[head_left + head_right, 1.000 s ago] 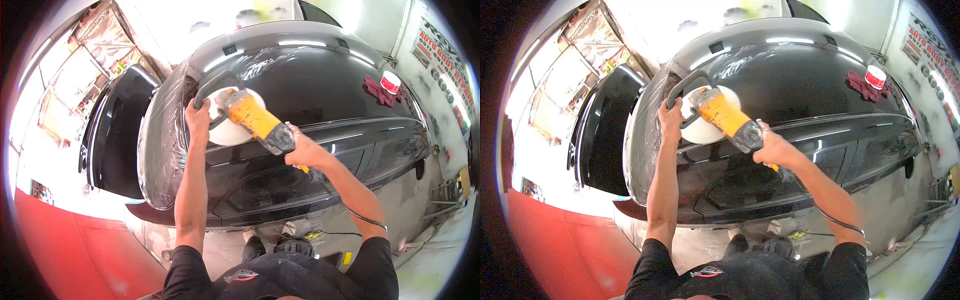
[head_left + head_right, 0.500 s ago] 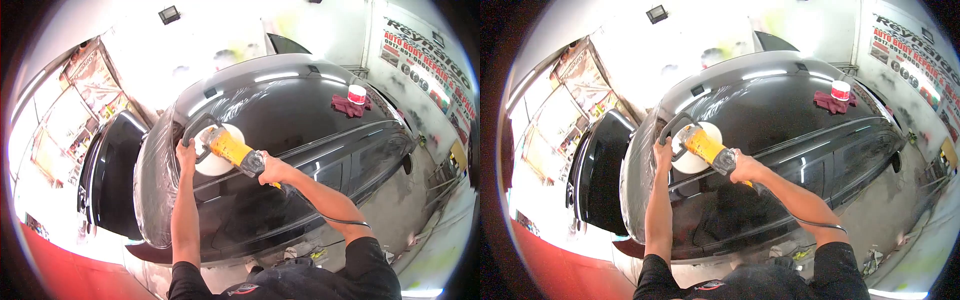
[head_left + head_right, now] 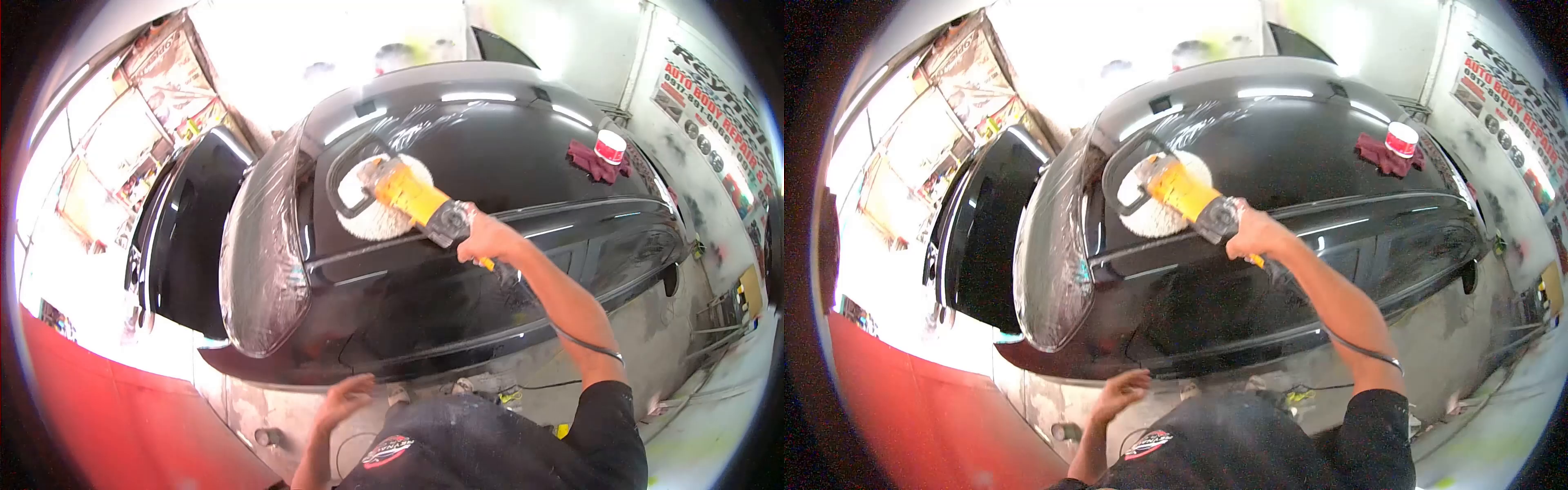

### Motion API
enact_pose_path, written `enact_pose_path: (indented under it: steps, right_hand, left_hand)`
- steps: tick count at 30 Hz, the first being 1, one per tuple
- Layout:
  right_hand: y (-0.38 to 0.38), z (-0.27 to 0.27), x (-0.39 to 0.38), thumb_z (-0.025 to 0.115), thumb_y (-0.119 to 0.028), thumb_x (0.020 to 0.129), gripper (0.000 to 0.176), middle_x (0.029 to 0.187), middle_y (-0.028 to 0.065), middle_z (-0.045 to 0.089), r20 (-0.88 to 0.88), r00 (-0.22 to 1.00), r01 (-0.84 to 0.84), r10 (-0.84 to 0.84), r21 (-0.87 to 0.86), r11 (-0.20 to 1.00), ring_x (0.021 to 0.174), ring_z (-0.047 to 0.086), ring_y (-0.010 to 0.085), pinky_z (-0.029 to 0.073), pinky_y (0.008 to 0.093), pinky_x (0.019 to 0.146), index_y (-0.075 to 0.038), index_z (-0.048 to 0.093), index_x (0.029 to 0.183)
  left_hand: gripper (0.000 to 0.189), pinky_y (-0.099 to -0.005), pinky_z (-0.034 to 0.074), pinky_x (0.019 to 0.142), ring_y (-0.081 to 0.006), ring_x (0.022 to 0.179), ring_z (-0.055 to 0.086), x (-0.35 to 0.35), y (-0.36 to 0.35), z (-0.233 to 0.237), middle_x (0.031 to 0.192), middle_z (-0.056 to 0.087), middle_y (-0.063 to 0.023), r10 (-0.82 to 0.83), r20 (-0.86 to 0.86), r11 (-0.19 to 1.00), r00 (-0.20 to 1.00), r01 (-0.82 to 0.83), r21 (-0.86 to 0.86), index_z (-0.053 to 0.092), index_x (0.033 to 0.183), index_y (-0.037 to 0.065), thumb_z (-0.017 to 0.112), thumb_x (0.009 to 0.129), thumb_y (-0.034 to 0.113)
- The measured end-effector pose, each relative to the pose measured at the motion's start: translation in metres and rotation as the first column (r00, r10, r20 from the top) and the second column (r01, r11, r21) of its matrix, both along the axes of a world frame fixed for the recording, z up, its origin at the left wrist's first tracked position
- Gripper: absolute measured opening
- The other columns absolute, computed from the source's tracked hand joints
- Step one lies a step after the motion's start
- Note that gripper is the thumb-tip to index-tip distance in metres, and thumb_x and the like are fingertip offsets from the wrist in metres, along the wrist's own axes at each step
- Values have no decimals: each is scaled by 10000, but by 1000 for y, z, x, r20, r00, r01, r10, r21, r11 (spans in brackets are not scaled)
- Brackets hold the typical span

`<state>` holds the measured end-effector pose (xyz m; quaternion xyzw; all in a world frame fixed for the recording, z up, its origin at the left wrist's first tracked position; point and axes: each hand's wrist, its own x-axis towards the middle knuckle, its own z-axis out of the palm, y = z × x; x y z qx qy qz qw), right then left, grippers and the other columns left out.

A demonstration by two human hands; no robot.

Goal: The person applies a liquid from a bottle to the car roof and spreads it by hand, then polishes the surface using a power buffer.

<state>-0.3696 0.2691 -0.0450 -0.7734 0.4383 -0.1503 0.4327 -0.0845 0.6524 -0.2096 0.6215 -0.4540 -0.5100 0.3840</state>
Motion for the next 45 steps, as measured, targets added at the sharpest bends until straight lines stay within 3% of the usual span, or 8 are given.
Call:
enact_pose_path:
  steps: [3,8,11,17,26,37,42,45]
  right_hand:
    - [8,11,2,740,-60,638,844,829,150,650,30,999,15,-18,77,997,626,638,201,536,361,558,50,376,1391]
    - [11,15,7,696,39,667,812,802,80,586,61,998,12,-19,112,994,536,565,153,477,317,471,-37,355,1400]
    - [10,11,7,706,45,671,787,876,76,592,66,998,-20,9,164,986,558,564,145,489,312,492,-49,375,1379]
    - [-7,-11,22,727,-17,696,684,829,38,587,84,980,-191,178,178,965,611,580,136,500,284,522,-54,446,1319]
    - [-29,-37,44,751,-112,765,619,890,36,593,-201,978,-46,61,82,996,609,559,112,480,249,542,-41,460,1306]
    - [-41,-42,43,734,-110,776,678,853,16,596,-134,983,-115,125,81,990,608,554,87,457,250,527,-46,436,1382]
    - [-37,-50,70,682,-64,692,775,1041,62,623,67,981,-184,179,64,981,791,618,166,521,308,699,-36,457,1433]
    - [-39,-44,96,735,-156,695,519,962,83,649,-75,966,-254,249,-76,964,799,638,181,528,338,695,18,593,1163]
  left_hand:
    - [708,-450,475,1040,-323,1262,580,-52,28,92,1325,633,-174,-178,-482,965,858,56,-256,521,1454,22,796,859,291]
    - [393,-459,527,896,-355,1061,666,-78,8,159,1123,705,-187,-662,-94,536,743,382,-753,694,1203,2,779,855,164]
    - [27,-407,543,755,-305,798,690,-86,24,168,891,709,-137,-163,-231,715,959,-46,-697,661,868,16,682,865,33]
    - [94,-335,461,542,-205,571,541,-82,-62,169,747,611,-101,561,-255,310,788,-486,-817,571,869,15,611,937,66]
    - [95,-376,452,538,-260,589,549,-89,-85,133,738,583,-124,-356,-569,461,741,-390,-797,543,852,5,610,904,47]
    - [110,-426,439,533,-327,611,559,-79,-105,150,727,548,-151,-558,-548,542,623,-226,-809,508,830,-7,609,864,24]
    - [170,-476,434,561,-347,632,569,-81,-107,139,712,508,-141,-395,-105,537,912,137,-833,495,790,11,628,885,59]
    - [147,-419,484,634,-330,737,638,-41,-115,103,835,626,-141,-765,-215,544,608,430,-721,625,886,-3,685,927,125]
